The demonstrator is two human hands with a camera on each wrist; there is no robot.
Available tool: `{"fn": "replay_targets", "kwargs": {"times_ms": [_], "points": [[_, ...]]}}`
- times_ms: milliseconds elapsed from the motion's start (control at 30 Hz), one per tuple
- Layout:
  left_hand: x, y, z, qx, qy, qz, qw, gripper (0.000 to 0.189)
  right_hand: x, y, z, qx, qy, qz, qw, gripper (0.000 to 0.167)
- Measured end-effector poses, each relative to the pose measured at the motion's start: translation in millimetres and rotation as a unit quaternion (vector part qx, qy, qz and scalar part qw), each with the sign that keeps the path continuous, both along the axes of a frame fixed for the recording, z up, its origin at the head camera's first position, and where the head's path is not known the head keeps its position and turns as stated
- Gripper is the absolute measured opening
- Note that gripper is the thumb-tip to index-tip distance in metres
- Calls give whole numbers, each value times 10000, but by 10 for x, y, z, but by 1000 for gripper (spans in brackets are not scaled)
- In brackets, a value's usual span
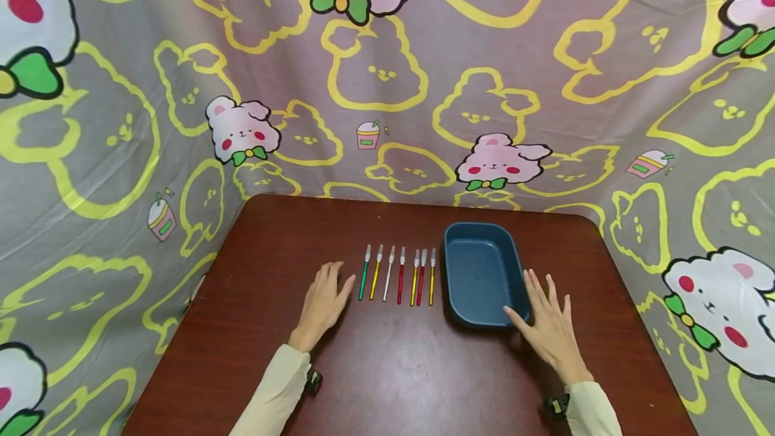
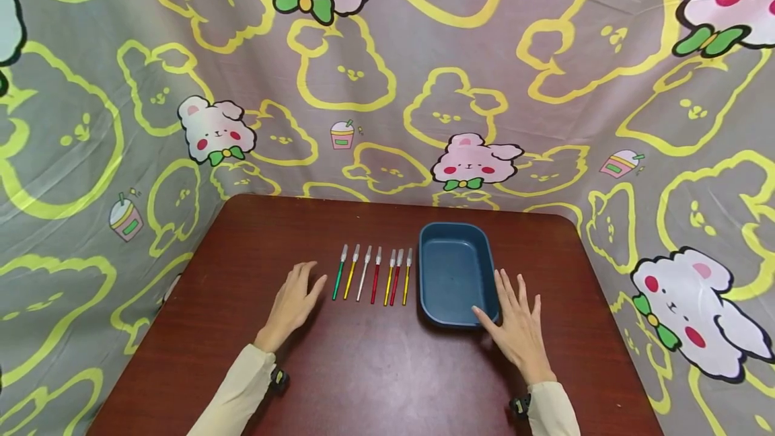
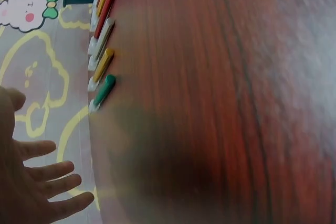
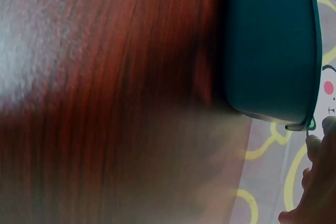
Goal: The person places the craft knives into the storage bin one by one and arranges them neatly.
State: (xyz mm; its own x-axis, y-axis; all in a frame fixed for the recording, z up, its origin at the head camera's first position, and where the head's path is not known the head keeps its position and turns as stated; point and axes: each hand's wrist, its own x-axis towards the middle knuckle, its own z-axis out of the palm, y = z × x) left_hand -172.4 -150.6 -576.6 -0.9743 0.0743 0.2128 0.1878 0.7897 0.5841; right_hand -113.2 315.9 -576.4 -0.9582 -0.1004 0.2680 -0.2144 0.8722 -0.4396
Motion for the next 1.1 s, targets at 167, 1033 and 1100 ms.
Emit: {"fn": "replay_targets", "kwargs": {"times_ms": [167,1033,1100], "points": [[-37,115,-7,37,18,170,9998,45,-9,-34,-28,31,79,14,10000,100],[-428,612,-87,615,-361,1059,9918,24,-7,-101,-122,-18,36,-20,10000,107],[-441,632,-94,641,-436,1059,9914,25,-3,-97,-127,-11,28,-40,10000,108]]}}
